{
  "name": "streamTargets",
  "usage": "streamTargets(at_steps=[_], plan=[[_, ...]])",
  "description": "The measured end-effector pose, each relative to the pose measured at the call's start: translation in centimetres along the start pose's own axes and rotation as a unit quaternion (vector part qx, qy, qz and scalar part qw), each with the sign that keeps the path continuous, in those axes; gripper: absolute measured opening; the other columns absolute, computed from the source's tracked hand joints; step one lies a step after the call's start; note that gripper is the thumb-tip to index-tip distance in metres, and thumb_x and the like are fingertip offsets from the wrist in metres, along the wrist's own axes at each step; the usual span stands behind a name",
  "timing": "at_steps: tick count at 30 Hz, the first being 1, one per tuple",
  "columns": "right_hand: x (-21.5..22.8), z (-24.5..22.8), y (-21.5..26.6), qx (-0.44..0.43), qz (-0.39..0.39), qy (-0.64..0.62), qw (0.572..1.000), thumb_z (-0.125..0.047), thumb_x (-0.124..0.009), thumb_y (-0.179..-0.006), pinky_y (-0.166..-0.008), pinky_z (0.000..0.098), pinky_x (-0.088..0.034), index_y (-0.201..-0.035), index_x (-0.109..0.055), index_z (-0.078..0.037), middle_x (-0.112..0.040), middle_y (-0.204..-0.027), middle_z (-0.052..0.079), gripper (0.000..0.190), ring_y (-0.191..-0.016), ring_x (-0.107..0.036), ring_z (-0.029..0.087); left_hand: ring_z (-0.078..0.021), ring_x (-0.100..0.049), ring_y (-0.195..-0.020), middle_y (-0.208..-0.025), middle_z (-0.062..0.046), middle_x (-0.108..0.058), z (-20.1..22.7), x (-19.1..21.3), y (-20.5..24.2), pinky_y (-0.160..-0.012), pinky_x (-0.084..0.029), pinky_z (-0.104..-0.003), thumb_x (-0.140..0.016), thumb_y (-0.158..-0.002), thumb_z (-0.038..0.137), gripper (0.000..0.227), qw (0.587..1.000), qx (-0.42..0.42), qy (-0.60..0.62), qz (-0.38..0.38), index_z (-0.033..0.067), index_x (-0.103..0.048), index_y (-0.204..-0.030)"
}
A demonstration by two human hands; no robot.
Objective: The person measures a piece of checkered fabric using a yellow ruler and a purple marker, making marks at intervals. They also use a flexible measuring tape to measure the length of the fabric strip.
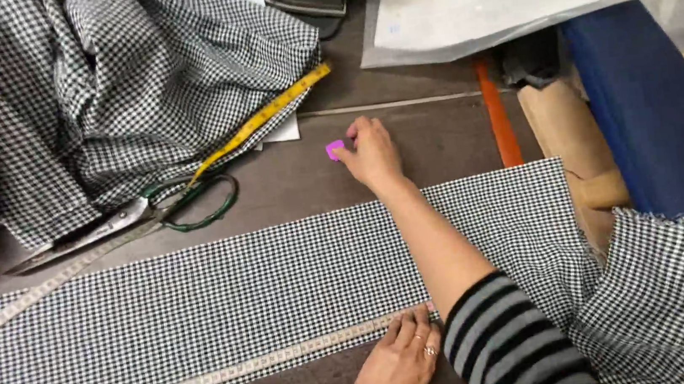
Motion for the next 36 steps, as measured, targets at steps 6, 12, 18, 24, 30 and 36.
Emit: streamTargets(at_steps=[6, 12, 18, 24, 30, 36], plan=[[-2.7, 1.6, -0.7, -0.036, -0.031, -0.180, 0.982, -0.013, -0.082, -0.068, -0.053, 0.0295, -0.047, -0.080, -0.056, -0.016, -0.066, -0.066, 0.002, 0.029, -0.057, -0.063, 0.014, -0.0350, -0.054, -0.105, -0.129, -0.029, -0.053, -0.6, 2.4, -0.8, -0.093, -0.046, -0.039, -0.041, -0.089, 0.013, 0.047, 1.000, 0.006, 0.016, -0.008, -0.0091, -0.048, -0.130], [10.8, 0.5, 10.8, -0.128, 0.003, -0.312, 0.941, -0.013, -0.081, -0.071, -0.057, 0.0217, -0.050, -0.091, -0.063, -0.012, -0.071, -0.081, 0.003, 0.027, -0.070, -0.067, 0.009, -0.0256, -0.052, -0.099, -0.126, -0.016, -0.051, -1.0, 2.6, -1.4, -0.081, -0.047, -0.028, -0.036, -0.089, 0.014, 0.059, 0.995, 0.004, -0.088, -0.051, -0.0100, -0.033, -0.143], [13.6, 6.3, 24.3, -0.233, 0.081, -0.318, 0.915, -0.012, -0.077, -0.078, -0.071, 0.0260, -0.058, -0.087, -0.064, -0.006, -0.073, -0.086, 0.008, 0.017, -0.079, -0.070, 0.015, -0.0235, -0.053, -0.103, -0.125, -0.014, -0.052, -0.7, 2.7, -1.9, -0.079, -0.049, -0.025, -0.037, -0.090, 0.013, 0.055, 0.990, -0.013, -0.126, -0.055, -0.0087, -0.039, -0.140], [12.1, 8.1, 29.0, -0.240, 0.107, -0.267, 0.927, -0.008, -0.075, -0.081, -0.061, 0.0248, -0.056, -0.089, -0.065, -0.004, -0.071, -0.072, 0.009, 0.013, -0.061, -0.067, 0.014, -0.0252, -0.053, -0.099, -0.118, -0.014, -0.052, -0.2, 2.5, -2.6, -0.076, -0.050, -0.027, -0.040, -0.088, 0.012, 0.050, 0.987, -0.034, -0.136, -0.077, -0.0075, -0.046, -0.133], [12.7, 7.0, 29.3, -0.206, 0.139, -0.268, 0.931, -0.003, -0.071, -0.083, -0.052, 0.0279, -0.060, -0.093, -0.066, -0.001, -0.071, -0.073, 0.015, 0.011, -0.055, -0.070, 0.018, -0.0281, -0.054, -0.105, -0.118, -0.018, -0.053, 0.1, 2.5, -3.2, -0.078, -0.054, -0.031, -0.044, -0.086, 0.005, 0.041, 0.987, -0.045, -0.120, -0.095, -0.0062, -0.054, -0.124], [12.7, 6.0, 28.7, -0.165, 0.154, -0.250, 0.942, 0.001, -0.069, -0.084, -0.051, 0.0290, -0.060, -0.091, -0.066, 0.002, -0.068, -0.071, 0.016, 0.008, -0.054, -0.069, 0.019, -0.0271, -0.055, -0.106, -0.121, -0.017, -0.053, -0.2, 2.4, -3.3, -0.077, -0.057, -0.032, -0.047, -0.086, 0.008, 0.036, 0.989, -0.036, -0.101, -0.101, -0.0023, -0.060, -0.118]])
Point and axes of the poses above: each hand's wrist, its own y-axis away from the middle knuckle, its own x-axis out of the back of the hand, z = x × y, the point moved 8 cm from there along -y, towards the middle knuckle
